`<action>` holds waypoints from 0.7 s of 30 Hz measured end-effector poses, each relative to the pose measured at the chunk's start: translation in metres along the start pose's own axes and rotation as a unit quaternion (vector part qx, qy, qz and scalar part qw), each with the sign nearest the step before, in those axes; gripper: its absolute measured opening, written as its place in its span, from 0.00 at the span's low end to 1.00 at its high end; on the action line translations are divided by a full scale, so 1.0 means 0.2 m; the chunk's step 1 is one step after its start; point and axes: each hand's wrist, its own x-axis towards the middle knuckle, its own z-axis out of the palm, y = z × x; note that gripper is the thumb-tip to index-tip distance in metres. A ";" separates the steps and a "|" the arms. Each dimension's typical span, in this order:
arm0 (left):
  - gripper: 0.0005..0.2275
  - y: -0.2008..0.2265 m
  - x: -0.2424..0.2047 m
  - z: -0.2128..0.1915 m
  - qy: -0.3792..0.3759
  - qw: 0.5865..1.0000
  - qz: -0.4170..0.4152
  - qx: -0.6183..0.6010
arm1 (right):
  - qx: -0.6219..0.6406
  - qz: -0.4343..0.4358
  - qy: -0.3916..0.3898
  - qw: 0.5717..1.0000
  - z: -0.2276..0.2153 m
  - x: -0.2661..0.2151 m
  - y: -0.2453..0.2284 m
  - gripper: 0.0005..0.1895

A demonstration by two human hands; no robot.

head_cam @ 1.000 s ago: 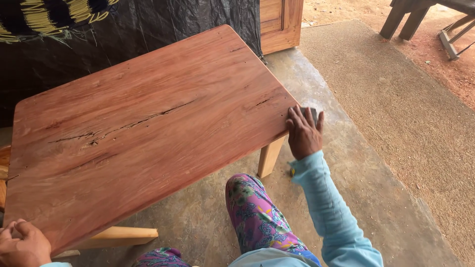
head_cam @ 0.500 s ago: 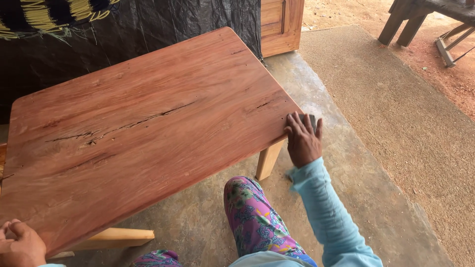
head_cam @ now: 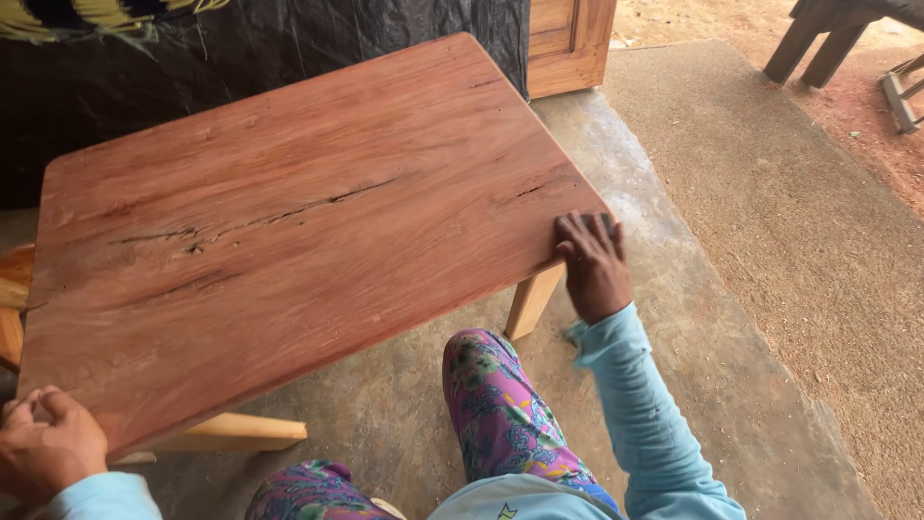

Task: Sanding the top surface of a wooden table using a piece of sandpaper.

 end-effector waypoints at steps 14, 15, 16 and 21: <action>0.09 0.18 0.06 -0.10 -0.005 0.998 -0.063 -0.003 | 0.117 -0.200 -0.064 0.971 0.35 -0.02 -1.19 0.27; 0.09 0.23 0.07 -0.14 -0.001 0.997 -0.073 0.007 | 0.125 -0.210 -0.070 0.967 0.37 -0.06 -1.28 0.27; 0.09 0.28 0.08 -0.18 -0.003 0.997 -0.075 -0.016 | 0.136 -0.232 -0.083 0.960 0.38 -0.09 -1.37 0.27; 0.08 0.33 0.09 -0.23 0.012 0.994 -0.103 -0.033 | 0.178 -0.284 -0.117 0.935 0.31 -0.12 -1.39 0.27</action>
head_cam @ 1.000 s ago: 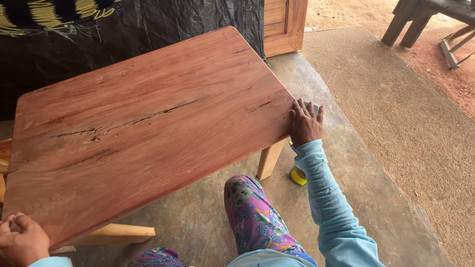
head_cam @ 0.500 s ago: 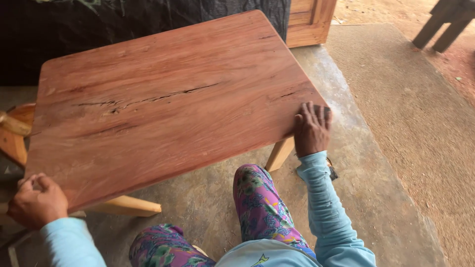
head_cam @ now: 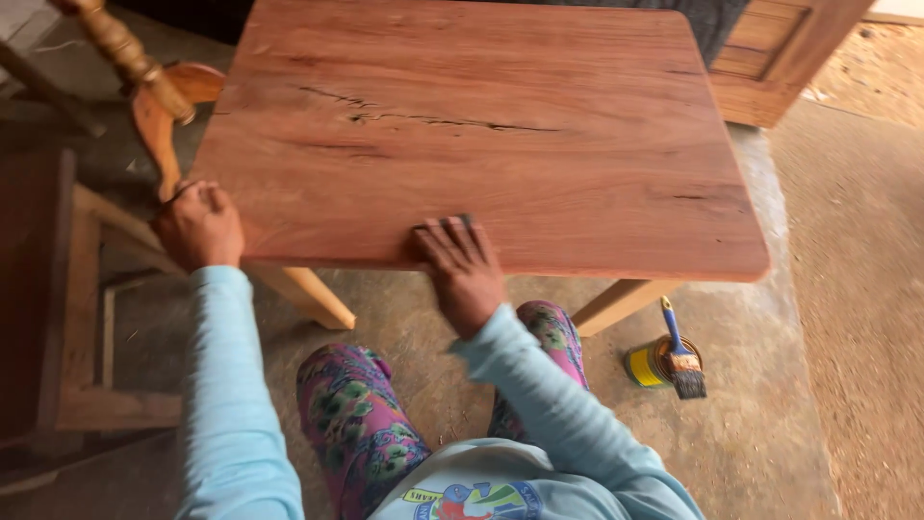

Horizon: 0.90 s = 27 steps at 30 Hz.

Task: Sanding the top surface of a wooden table using a piece of sandpaper.

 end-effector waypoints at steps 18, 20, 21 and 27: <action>0.12 0.02 0.00 0.04 -0.018 0.999 -0.015 0.039 | -0.149 0.159 0.127 0.968 -0.21 -0.39 0.57 0.24; 0.11 0.04 0.00 0.02 -0.027 0.999 -0.028 0.027 | -0.082 0.095 0.067 0.990 -0.16 -0.17 0.20 0.21; 0.11 0.03 0.00 0.03 -0.029 0.999 -0.027 0.027 | -0.082 0.097 0.066 0.990 -0.07 -0.13 0.10 0.21; 0.11 -0.03 0.02 0.05 -0.031 0.999 -0.012 0.004 | -0.038 -0.001 0.044 0.998 0.14 0.04 -0.16 0.27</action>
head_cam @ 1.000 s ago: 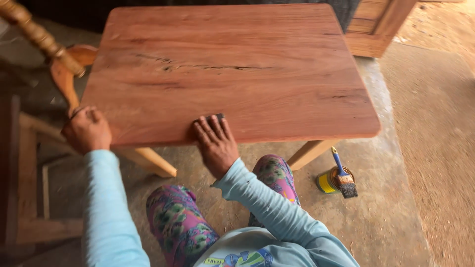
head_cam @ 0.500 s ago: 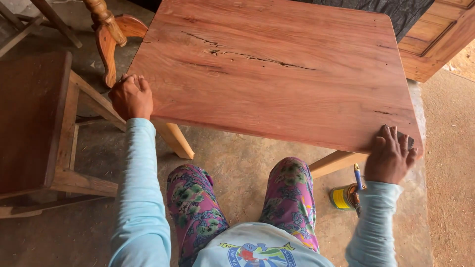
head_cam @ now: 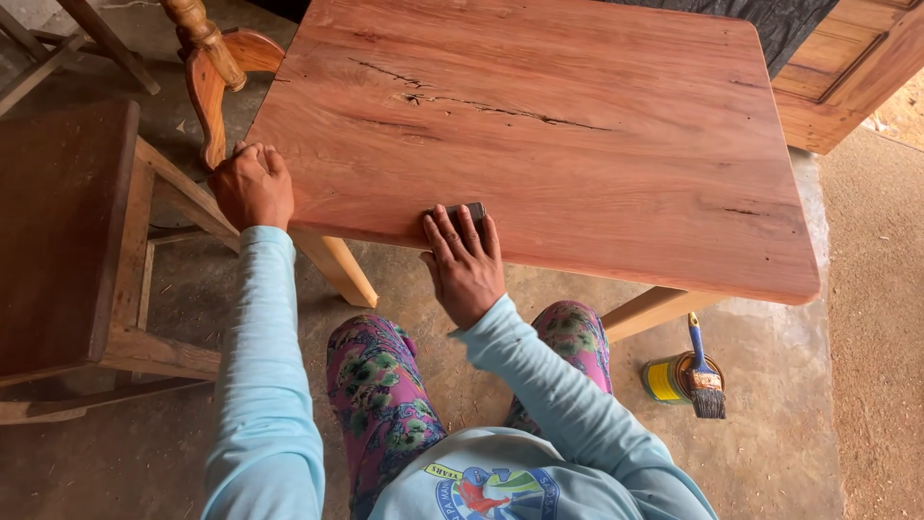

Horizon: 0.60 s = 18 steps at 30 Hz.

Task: Sanding the top surface of a wooden table using a piece of sandpaper.

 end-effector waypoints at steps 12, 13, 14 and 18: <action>0.12 0.03 -0.01 0.00 0.008 1.000 -0.002 0.028 | -0.133 0.186 0.051 0.972 -0.72 -0.64 1.33 0.15; 0.11 0.02 -0.01 0.00 0.021 0.999 0.005 0.030 | -0.194 0.187 0.045 0.962 -0.69 -0.71 1.45 0.15; 0.11 0.02 -0.02 0.01 0.035 0.999 0.012 0.033 | -0.255 0.187 0.038 0.948 -0.65 -0.78 1.58 0.14; 0.11 0.02 -0.02 0.00 0.018 0.999 0.015 0.044 | -0.236 0.209 -0.030 0.948 -0.56 -0.40 1.00 0.10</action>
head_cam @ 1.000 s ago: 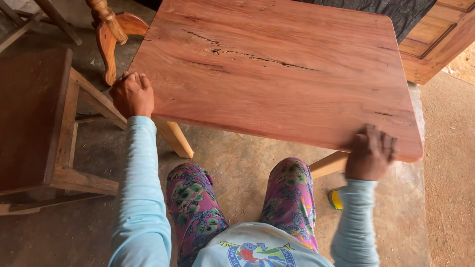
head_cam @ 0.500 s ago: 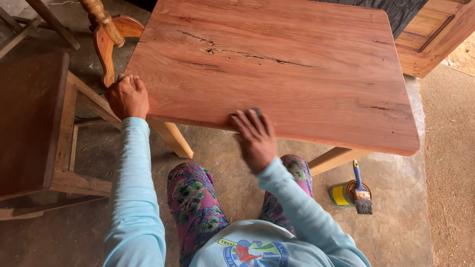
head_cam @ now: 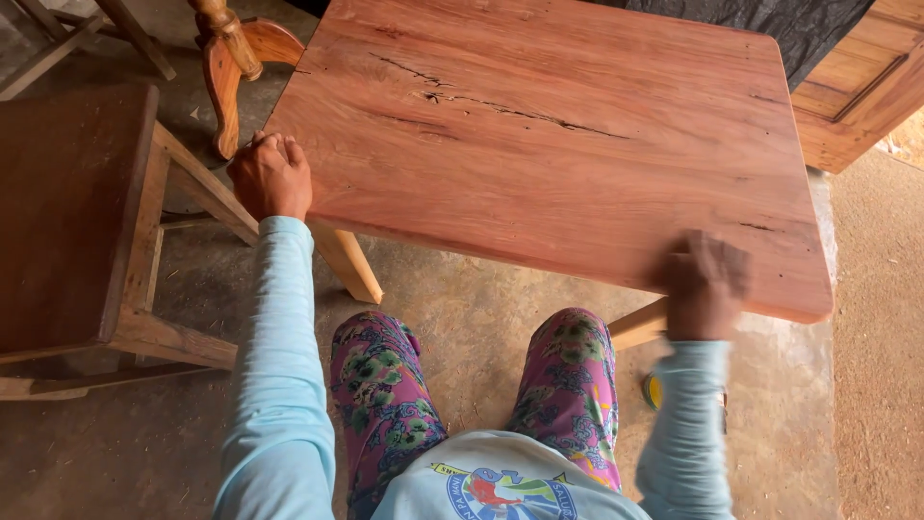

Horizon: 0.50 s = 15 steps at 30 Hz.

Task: Sanding the top surface of a wooden table using a piece of sandpaper.

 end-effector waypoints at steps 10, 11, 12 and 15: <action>0.09 0.03 0.00 -0.08 -0.020 0.997 -0.007 -0.079 | 0.265 -0.216 -0.031 0.939 0.02 0.14 -0.79 0.21; 0.09 0.02 0.00 -0.08 -0.017 0.997 -0.001 -0.081 | 0.267 -0.235 -0.048 0.933 0.03 0.17 -0.71 0.17; 0.09 0.01 0.00 -0.07 -0.024 0.996 0.011 -0.091 | 0.259 -0.221 -0.046 0.939 -0.04 0.22 -0.56 0.17; 0.09 -0.06 -0.01 -0.02 -0.010 0.997 0.032 -0.071 | 0.164 0.146 -0.351 0.910 -0.06 0.30 -0.01 0.15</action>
